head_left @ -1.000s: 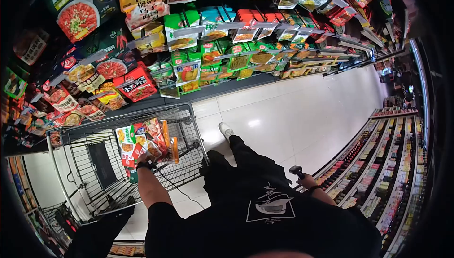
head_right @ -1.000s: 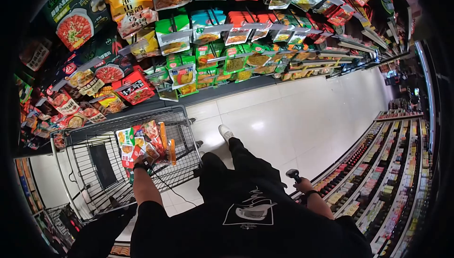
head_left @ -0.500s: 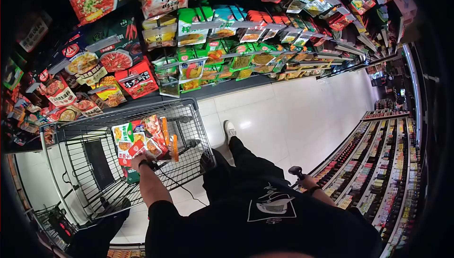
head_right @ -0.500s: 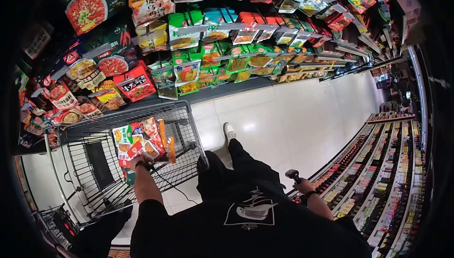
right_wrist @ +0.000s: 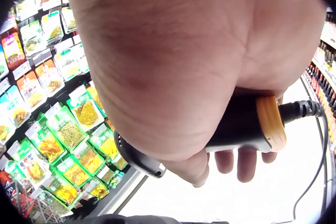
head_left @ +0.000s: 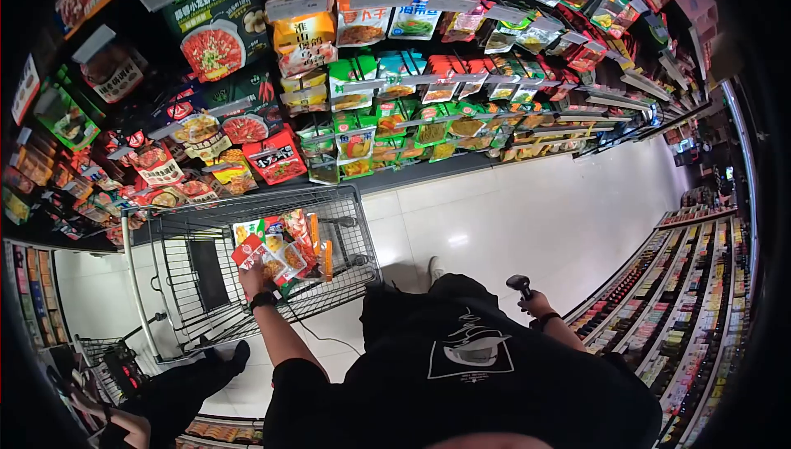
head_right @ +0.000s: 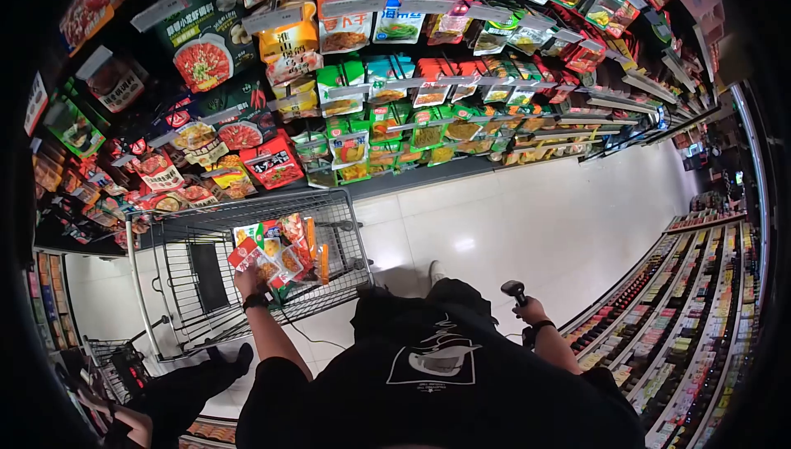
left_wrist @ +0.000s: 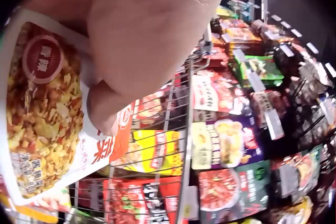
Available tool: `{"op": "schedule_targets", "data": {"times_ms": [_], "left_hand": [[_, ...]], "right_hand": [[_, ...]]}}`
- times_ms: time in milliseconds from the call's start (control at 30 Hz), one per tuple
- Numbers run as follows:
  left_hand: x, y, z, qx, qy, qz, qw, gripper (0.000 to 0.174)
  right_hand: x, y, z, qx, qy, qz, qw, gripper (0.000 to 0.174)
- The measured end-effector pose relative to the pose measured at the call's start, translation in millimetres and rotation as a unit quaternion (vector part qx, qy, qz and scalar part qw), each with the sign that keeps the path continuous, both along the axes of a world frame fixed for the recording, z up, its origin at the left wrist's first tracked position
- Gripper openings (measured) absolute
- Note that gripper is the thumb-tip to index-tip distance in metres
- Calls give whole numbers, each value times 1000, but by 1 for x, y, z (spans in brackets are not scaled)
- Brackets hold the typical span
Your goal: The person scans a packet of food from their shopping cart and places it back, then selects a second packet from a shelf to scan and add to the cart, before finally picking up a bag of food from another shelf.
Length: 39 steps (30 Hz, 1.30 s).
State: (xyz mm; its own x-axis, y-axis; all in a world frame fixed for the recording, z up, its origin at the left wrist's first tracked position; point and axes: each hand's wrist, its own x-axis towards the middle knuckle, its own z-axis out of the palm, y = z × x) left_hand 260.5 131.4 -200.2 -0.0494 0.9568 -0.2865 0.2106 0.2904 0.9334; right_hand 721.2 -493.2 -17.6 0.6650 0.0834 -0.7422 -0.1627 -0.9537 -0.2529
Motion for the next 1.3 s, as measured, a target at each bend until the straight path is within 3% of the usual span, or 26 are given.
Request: {"op": "schedule_targets", "data": {"times_ms": [33, 100, 267, 333, 467, 533, 600, 667, 700, 733, 800, 867, 900, 1033, 1300], "left_hand": [[6, -6, 32, 6, 4, 0, 1000, 28], [27, -22, 108, -93, -87, 40, 991, 31], [80, -60, 194, -27, -182, 63, 981, 27], [124, -87, 248, -39, -203, 28, 978, 27], [196, -121, 263, -24, -153, -116, 981, 24], [240, -138, 268, -12, -29, -165, 986, 24], [287, -153, 270, 81, 80, -244, 963, 26], [332, -163, 246, 83, -33, -253, 963, 28], [356, -171, 252, 33, -31, -251, 967, 28], [379, -175, 257, -18, -31, -247, 968, 28], [415, -164, 231, -34, -67, -272, 959, 27], [457, -166, 242, -16, -102, -251, 962, 28], [472, -164, 247, -47, -61, -252, 965, 28], [528, -151, 236, -27, -136, -254, 957, 25], [600, -99, 217, 23, -166, -247, 954, 22]], "right_hand": [[6, -9, -14, 11, -6, 1, 1000, 26], [12, -13, -23, 12, 1, 5, 1000, 25], [26, -27, -50, 48, 22, -12, 999, 25], [35, -35, -61, 51, 33, -22, 998, 25], [73, -65, -109, 95, 63, -41, 993, 26], [96, -65, -117, 79, 71, -30, 994, 26], [126, -71, -143, 96, 78, -21, 992, 24], [151, -72, -159, 102, 34, -26, 994, 24], [165, -79, -179, 133, 31, -42, 990, 23], [173, -69, -161, 122, 32, -58, 990, 22], [190, -63, -156, 147, 28, -85, 985, 21], [204, -61, -158, 154, 40, -89, 983, 22], [211, -62, -157, 158, 49, -97, 982, 22], [233, -77, -166, 150, 34, -32, 988, 24], [250, -98, -174, 102, 70, -93, 988, 20]]}}
